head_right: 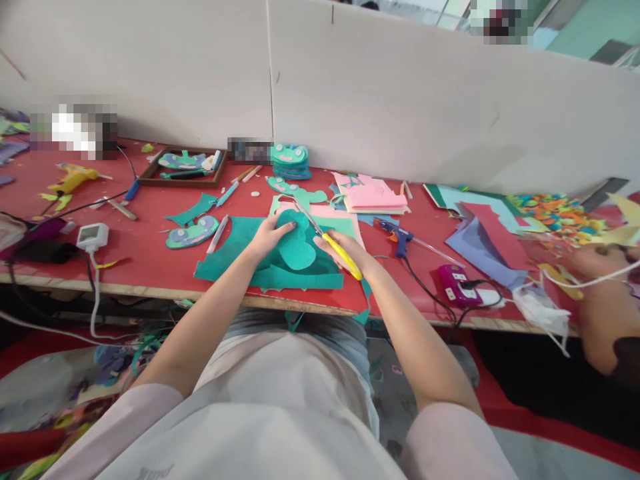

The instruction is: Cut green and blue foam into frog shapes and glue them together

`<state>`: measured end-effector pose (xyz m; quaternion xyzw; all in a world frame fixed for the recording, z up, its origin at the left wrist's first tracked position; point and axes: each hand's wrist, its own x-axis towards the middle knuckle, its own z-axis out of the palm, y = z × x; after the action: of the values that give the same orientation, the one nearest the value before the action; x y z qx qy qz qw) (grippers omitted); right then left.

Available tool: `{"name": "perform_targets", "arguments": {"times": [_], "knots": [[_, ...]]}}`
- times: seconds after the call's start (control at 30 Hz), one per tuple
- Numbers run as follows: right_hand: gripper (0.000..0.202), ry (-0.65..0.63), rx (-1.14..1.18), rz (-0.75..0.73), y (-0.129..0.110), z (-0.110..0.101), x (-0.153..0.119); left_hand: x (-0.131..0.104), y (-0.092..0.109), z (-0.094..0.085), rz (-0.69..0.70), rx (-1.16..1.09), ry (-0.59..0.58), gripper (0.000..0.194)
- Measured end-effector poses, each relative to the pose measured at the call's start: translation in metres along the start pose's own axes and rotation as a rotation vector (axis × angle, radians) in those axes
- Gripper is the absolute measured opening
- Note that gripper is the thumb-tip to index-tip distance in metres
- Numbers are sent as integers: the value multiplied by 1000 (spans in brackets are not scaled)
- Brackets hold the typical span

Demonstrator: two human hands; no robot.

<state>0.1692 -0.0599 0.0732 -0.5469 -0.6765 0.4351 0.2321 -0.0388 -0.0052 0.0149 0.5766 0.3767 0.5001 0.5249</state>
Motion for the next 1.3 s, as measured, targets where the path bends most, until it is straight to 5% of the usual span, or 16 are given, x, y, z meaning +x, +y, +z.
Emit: {"name": "perform_targets", "arguments": {"times": [0.23, 0.47, 0.7, 0.87, 1.03, 1.17, 1.3], "knots": [[47, 52, 16, 26, 4, 0, 3, 1, -2, 0, 11, 29, -5, 41], [42, 378, -457, -110, 25, -13, 22, 2, -1, 0, 6, -1, 38, 41], [41, 426, -698, -153, 59, -17, 32, 6, -3, -1, 56, -42, 137, 39], [38, 359, -665, -151, 67, -18, 35, 10, -6, -4, 68, 53, 284, 37], [27, 348, -598, -147, 60, -22, 33, 10, -5, -4, 112, 49, 276, 37], [36, 525, -242, -234, 34, -12, 39, 11, -6, -4, 96, 59, 284, 38], [60, 599, 132, -165, 12, 21, 62, 14, -10, -8, 68, 109, 340, 37]]}}
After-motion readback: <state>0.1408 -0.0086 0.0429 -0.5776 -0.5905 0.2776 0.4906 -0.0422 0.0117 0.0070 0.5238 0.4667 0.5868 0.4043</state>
